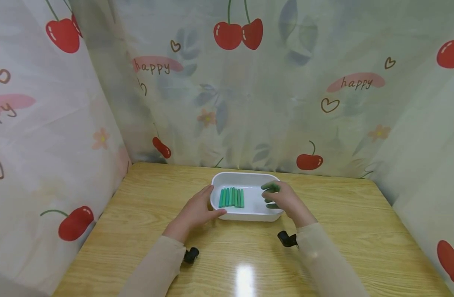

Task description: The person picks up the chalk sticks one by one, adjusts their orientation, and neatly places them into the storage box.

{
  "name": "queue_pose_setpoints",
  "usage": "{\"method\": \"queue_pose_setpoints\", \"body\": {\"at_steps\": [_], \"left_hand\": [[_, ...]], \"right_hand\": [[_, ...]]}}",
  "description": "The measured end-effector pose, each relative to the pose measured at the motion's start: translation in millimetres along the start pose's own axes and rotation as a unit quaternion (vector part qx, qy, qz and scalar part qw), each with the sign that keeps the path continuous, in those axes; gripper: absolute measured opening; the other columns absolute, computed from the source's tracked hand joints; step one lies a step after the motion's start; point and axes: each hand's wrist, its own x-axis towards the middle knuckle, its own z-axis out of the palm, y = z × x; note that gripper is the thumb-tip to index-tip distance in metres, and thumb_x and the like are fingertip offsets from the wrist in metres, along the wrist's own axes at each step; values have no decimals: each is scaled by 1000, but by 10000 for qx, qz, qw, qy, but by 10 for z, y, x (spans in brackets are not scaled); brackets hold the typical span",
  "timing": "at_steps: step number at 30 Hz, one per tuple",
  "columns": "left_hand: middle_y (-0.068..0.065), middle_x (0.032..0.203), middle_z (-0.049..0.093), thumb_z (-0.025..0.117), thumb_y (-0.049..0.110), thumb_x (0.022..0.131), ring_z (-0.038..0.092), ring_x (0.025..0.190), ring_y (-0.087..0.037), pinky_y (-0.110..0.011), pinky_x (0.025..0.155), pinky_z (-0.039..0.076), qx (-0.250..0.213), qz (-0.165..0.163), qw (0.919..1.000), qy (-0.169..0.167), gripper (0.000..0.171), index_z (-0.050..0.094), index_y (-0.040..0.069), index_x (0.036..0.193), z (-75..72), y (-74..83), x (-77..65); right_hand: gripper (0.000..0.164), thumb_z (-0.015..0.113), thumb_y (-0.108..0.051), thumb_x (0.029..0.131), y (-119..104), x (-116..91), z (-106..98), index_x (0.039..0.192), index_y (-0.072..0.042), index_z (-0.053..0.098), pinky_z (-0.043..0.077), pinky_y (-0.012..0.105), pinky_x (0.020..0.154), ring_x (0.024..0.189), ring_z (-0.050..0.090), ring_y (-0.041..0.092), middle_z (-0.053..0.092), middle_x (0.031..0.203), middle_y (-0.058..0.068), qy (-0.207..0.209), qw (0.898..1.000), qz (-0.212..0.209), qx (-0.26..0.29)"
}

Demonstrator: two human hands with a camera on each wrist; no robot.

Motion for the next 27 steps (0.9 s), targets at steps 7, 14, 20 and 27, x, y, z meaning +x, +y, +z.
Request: {"method": "queue_pose_setpoints", "body": {"at_steps": [7, 14, 20, 27], "left_hand": [[-1, 165, 24, 74, 66, 78, 24, 150, -28, -51, 118, 28, 30, 19, 10000, 6, 108, 24, 17, 161, 1, 2, -3], [-1, 165, 23, 72, 68, 79, 24, 150, -28, -51, 118, 28, 114, 83, 9999, 14, 108, 23, 18, 161, 10, -17, 6], [-2, 165, 24, 71, 66, 81, 24, 150, -28, -51, 118, 28, 158, 188, 9997, 74, 106, 22, 17, 161, 16, -23, -12], [-6, 164, 27, 68, 57, 89, 25, 149, -29, -50, 119, 26, 367, 539, 9977, 209, 94, 24, 13, 160, -73, -2, -57]], "right_hand": [[34, 64, -8, 97, 55, -140, -98, 127, 9, 58, 59, 40, 83, 104, 64, 38, 60, 119, 24, 107, 9997, -205, -71], [36, 63, -9, 99, 91, -254, -169, 129, 9, 56, 59, 39, 83, 108, 62, 42, 59, 120, 23, 208, 9995, -168, -176], [38, 62, -14, 100, 118, -357, -225, 130, 8, 57, 59, 39, 82, 103, 63, 33, 60, 123, 24, 309, 9984, -191, -429], [40, 61, -20, 100, 211, -520, -390, 132, 5, 57, 60, 37, 78, 100, 63, 30, 61, 122, 22, 561, 9923, -385, -1039]]}}
